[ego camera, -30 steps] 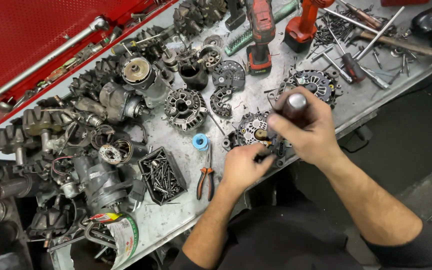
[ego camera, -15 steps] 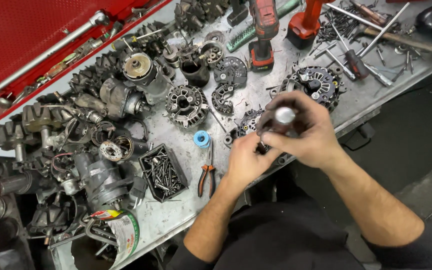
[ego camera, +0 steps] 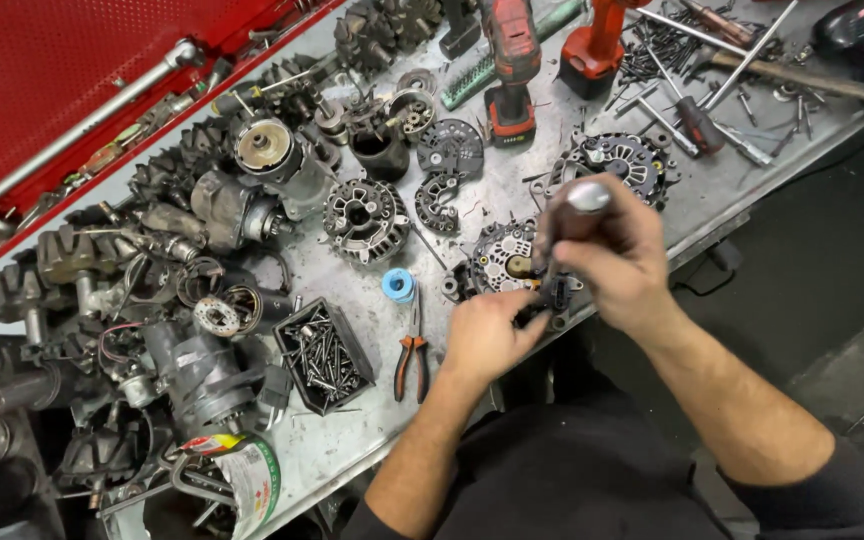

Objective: Repairing and reassembling car alternators on a workbench in an auto repair shop.

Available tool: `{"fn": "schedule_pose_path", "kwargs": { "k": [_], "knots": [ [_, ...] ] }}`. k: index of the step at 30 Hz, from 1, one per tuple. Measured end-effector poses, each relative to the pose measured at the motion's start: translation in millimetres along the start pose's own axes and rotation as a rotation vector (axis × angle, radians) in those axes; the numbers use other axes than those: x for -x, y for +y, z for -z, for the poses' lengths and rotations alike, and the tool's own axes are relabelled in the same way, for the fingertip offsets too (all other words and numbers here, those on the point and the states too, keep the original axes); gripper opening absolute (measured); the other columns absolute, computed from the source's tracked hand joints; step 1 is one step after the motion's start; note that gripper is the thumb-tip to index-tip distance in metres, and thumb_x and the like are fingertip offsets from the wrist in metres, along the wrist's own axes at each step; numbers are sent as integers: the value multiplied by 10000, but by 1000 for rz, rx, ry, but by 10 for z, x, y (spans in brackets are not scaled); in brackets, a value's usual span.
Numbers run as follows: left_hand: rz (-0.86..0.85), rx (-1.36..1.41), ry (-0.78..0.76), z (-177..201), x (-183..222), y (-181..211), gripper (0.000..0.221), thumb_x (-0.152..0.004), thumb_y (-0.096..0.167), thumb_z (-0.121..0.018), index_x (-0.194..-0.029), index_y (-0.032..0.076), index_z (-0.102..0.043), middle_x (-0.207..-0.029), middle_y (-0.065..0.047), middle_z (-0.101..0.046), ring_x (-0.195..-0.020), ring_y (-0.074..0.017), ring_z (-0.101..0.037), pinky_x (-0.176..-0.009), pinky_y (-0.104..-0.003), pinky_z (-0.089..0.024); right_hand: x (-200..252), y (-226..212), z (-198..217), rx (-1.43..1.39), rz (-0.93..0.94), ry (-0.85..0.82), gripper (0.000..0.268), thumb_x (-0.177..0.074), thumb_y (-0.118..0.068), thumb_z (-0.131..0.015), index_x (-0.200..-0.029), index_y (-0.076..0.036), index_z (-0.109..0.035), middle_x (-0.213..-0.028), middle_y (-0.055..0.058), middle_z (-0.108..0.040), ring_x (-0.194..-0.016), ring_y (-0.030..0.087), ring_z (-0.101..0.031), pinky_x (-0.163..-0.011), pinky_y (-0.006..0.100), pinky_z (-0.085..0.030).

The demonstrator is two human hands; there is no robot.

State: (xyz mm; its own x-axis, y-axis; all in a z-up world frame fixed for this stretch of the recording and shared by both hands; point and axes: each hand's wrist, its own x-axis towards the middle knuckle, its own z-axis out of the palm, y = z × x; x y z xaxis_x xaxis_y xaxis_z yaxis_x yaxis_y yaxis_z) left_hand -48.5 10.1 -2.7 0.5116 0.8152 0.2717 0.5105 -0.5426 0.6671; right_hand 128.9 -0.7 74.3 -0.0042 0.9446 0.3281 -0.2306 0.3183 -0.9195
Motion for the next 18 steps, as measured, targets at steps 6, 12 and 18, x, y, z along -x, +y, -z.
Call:
{"fn": "schedule_pose_path", "kwargs": {
  "k": [6, 12, 18],
  "knots": [
    [92, -48, -42, -53, -28, 34, 298, -864, 364, -717, -1039, 128, -766, -883, -112, -755, -757, -337, -721, -670, -460, -578, -4, -81, 188, -280, 65, 137, 363, -862, 54, -616, -1217, 23, -548, -919, 162, -631, -835, 229, -633, -811, 378, -549],
    [31, -172, -113, -65, -11, 56, 250, -917, 330, -671, -1068, 158, -771, -811, -126, -747, -706, -337, -714, -644, -477, -564, 45, -116, 400, -342, 164, 215, 301, -872, 30, -626, -1164, 55, -558, -893, 164, -600, -822, 251, -618, -789, 379, -548],
    [-57, -275, -234, 42, -13, 2, 195, -898, 281, -658, -967, 101, -688, -736, -103, -721, -652, -332, -702, -580, -492, -541, 77, -69, 568, -288, 152, 253, 314, -837, 47, -614, -1147, 65, -569, -858, 147, -576, -794, 252, -610, -749, 372, -536]
  ]
}}
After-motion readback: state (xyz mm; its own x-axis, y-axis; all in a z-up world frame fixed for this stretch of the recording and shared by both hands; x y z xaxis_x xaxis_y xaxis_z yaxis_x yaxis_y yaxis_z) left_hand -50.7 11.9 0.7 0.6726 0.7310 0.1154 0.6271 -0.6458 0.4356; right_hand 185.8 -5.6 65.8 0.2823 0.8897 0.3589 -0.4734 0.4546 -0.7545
